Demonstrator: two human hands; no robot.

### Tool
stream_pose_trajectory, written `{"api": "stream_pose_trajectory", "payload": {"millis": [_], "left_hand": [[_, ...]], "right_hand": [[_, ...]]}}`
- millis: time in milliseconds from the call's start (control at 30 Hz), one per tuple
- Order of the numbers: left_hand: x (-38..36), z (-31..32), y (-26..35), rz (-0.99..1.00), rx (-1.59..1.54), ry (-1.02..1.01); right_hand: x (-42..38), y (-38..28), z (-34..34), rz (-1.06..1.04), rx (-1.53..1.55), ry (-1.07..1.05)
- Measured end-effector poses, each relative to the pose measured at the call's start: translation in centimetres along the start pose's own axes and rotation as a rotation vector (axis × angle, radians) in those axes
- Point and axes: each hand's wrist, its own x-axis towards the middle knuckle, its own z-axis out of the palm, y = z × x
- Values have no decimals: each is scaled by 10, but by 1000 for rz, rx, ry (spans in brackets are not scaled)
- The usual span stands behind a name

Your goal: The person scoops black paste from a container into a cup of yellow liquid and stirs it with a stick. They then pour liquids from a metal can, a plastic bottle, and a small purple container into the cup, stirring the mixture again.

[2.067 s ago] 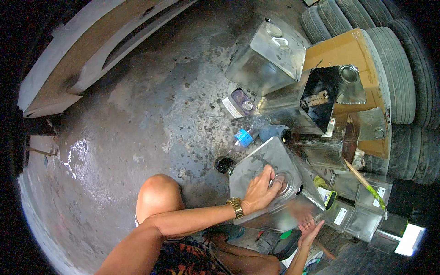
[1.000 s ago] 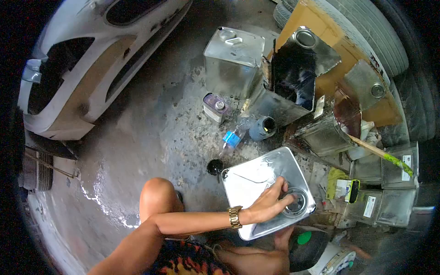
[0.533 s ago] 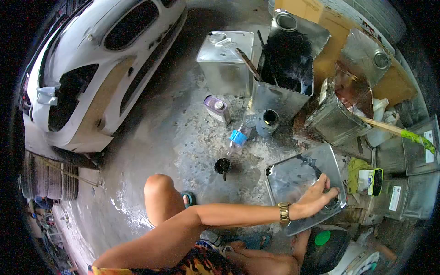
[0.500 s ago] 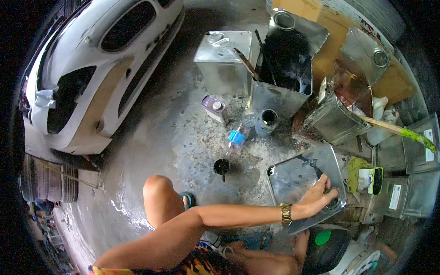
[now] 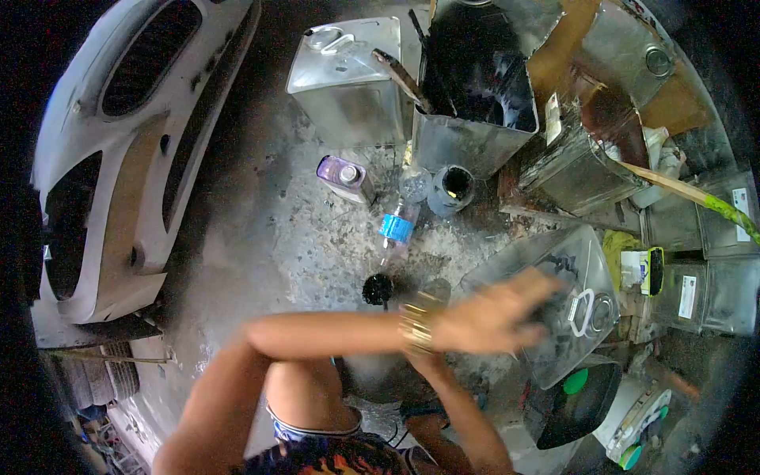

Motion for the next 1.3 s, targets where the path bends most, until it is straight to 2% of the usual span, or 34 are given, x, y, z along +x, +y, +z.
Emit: {"api": "stream_pose_trajectory", "payload": {"millis": [33, 67, 100, 133, 167, 233, 267, 300, 333, 400, 533, 600, 800, 900, 967, 1067, 1133, 1200, 1300], "left_hand": [[-22, -53, -9, 20, 36, -63], [-54, -91, -39, -116, -56, -31], [-90, -123, -71, -208, 60, 102], [-126, -147, -94, -550, -189, 214], [-167, -158, -132, -637, -128, 257], [-254, -139, -214, -814, -100, 255], [-277, -120, -235, -879, -258, 232], [-292, -106, -245, -944, -417, 204], [-294, -96, -242, -941, -429, 202], [-293, -80, -239, -1041, -681, 342], [-290, -76, -244, -1016, -692, 321], [-289, -76, -243, -1025, -598, 232], [-281, -70, -237, -976, -721, 289], [-278, -75, -236, -992, -705, 249], [-277, -76, -237, -981, -654, 222], [-275, -80, -245, -957, -617, 177], [-269, -86, -247, -947, -627, 156], [-265, -90, -250, -1021, -595, 103], [-257, -85, -251, -938, -490, 128]], "right_hand": [[14, -8, 10, 1, -89, 61], [25, -39, -1, 239, 164, -19], [24, -30, 17, 84, 39, 193], [27, -33, 21, 81, 53, 236], [31, -35, 23, 77, 64, 281], [40, -38, 23, 83, 102, 345], [45, -39, 22, 87, 154, 406], [51, -42, 20, 90, 145, 403], [57, -45, 16, 142, 185, 432], [63, -46, 14, 204, 188, 420], [65, -42, 23, 44, 37, 384], [59, -47, 19, 34, 16, 381], [51, -45, 17, 32, -27, 421], [51, -40, 16, -6, -67, 366], [54, -43, 13, -61, -220, 211], [59, -41, 15, -80, -222, 156], [63, -38, 15, -52, -207, 158], [64, -38, 15, -23, -194, 164], [62, -37, 17, 97, -26, 209]]}}
